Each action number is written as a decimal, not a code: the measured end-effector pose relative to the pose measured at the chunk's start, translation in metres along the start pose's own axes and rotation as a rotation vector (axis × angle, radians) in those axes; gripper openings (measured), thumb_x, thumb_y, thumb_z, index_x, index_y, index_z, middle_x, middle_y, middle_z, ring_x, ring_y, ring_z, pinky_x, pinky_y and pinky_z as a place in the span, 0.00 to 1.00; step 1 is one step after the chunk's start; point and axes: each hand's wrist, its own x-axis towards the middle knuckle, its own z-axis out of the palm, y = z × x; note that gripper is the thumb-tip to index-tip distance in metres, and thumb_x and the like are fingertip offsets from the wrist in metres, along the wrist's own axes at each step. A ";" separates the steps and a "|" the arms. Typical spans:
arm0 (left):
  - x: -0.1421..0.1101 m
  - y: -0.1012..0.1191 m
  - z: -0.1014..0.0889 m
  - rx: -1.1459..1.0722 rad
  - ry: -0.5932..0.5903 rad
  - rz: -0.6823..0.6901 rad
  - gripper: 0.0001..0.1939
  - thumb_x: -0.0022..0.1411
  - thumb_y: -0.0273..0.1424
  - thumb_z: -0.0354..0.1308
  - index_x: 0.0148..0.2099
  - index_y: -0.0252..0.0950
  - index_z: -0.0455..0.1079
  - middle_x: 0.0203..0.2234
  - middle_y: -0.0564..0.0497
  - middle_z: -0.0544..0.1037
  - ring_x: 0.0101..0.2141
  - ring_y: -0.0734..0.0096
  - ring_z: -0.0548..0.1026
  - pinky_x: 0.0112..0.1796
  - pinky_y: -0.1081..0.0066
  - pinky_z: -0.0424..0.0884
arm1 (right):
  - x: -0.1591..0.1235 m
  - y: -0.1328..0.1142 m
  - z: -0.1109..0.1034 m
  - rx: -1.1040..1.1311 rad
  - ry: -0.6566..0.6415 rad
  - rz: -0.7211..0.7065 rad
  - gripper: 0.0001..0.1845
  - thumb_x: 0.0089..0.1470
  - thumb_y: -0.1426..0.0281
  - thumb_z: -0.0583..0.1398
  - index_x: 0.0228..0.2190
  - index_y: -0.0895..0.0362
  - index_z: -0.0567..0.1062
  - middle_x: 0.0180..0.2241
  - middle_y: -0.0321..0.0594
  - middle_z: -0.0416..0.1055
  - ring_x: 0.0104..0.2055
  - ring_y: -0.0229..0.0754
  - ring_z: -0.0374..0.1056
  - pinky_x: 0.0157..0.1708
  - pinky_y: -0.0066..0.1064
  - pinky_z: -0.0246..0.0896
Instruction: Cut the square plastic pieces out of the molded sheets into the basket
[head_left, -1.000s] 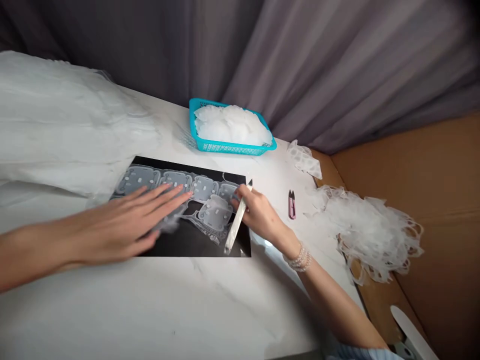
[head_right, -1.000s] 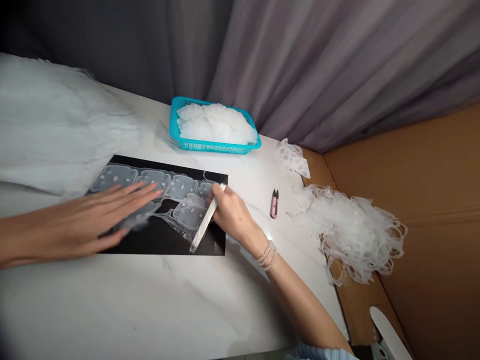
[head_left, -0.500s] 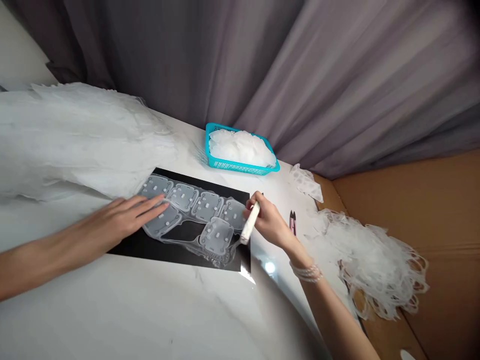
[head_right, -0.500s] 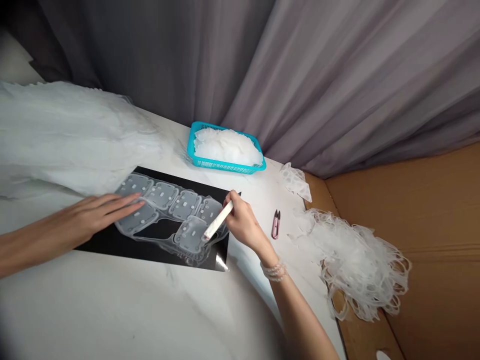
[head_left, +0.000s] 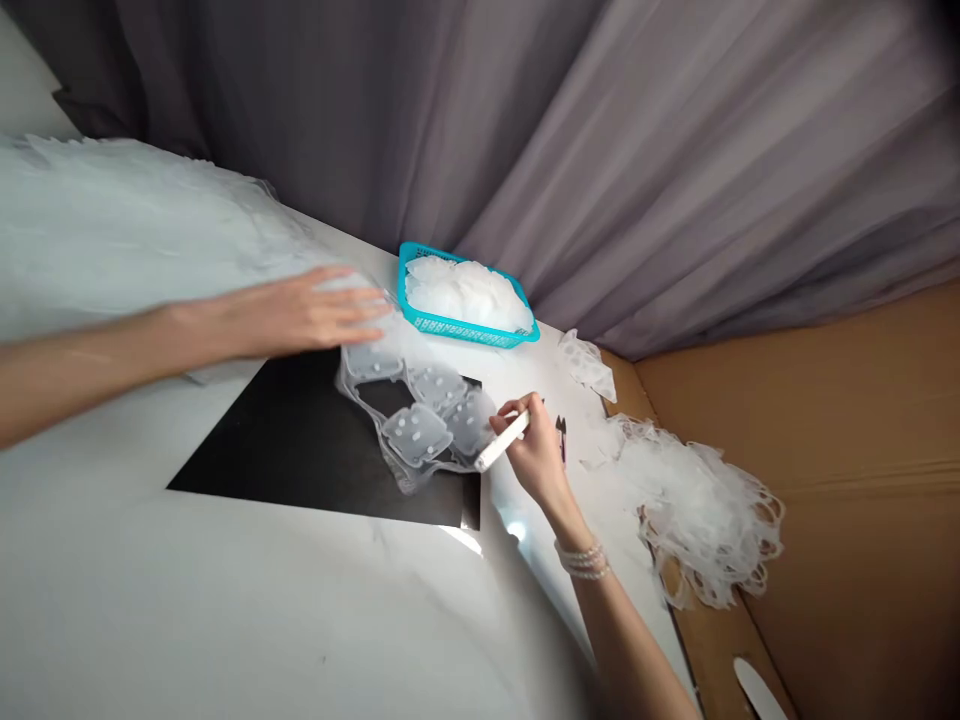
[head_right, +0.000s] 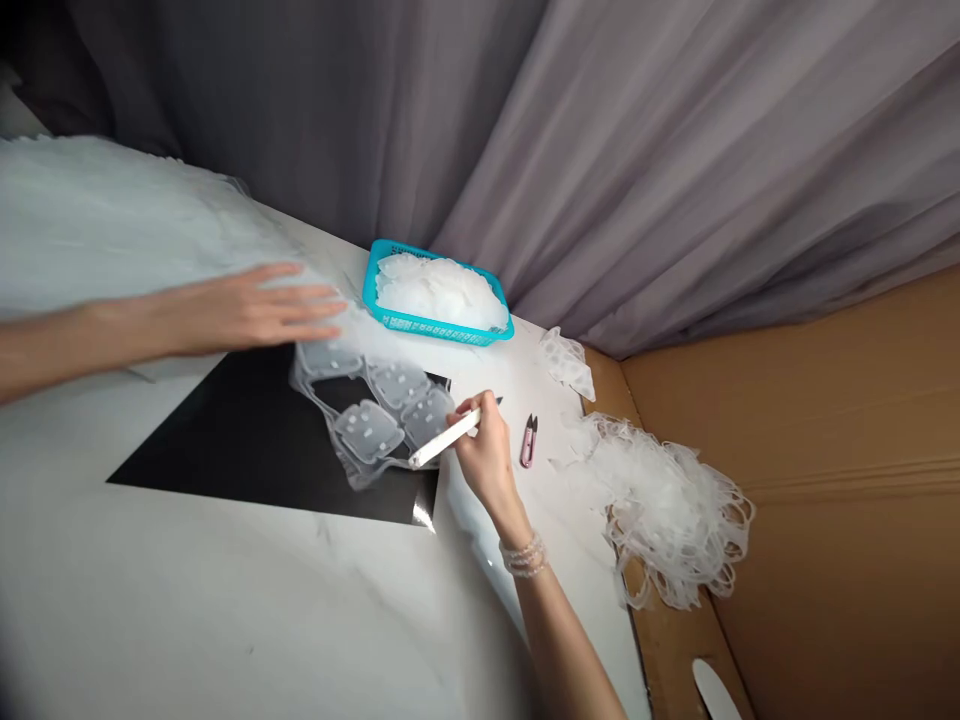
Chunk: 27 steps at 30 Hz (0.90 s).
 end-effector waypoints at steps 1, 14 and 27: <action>-0.001 0.005 0.018 -0.006 -0.013 0.003 0.26 0.65 0.21 0.37 0.55 0.39 0.72 0.61 0.57 0.72 0.65 0.71 0.61 0.68 0.57 0.39 | -0.001 0.010 -0.002 -0.089 0.000 0.011 0.13 0.57 0.66 0.61 0.30 0.52 0.58 0.34 0.37 0.69 0.32 0.41 0.66 0.30 0.33 0.63; -0.064 0.132 0.131 0.319 0.140 0.072 0.24 0.70 0.36 0.49 0.59 0.26 0.69 0.54 0.38 0.76 0.55 0.49 0.71 0.58 0.53 0.65 | -0.018 -0.029 0.029 -0.028 -0.266 -0.203 0.18 0.70 0.59 0.49 0.44 0.52 0.75 0.36 0.38 0.72 0.37 0.40 0.69 0.42 0.34 0.64; -0.078 0.156 0.140 0.274 0.119 0.010 0.25 0.70 0.35 0.51 0.61 0.22 0.67 0.57 0.36 0.73 0.56 0.49 0.69 0.60 0.53 0.60 | -0.044 -0.018 0.054 -0.043 -0.389 -0.312 0.07 0.65 0.74 0.57 0.43 0.57 0.74 0.37 0.39 0.76 0.37 0.36 0.72 0.38 0.27 0.67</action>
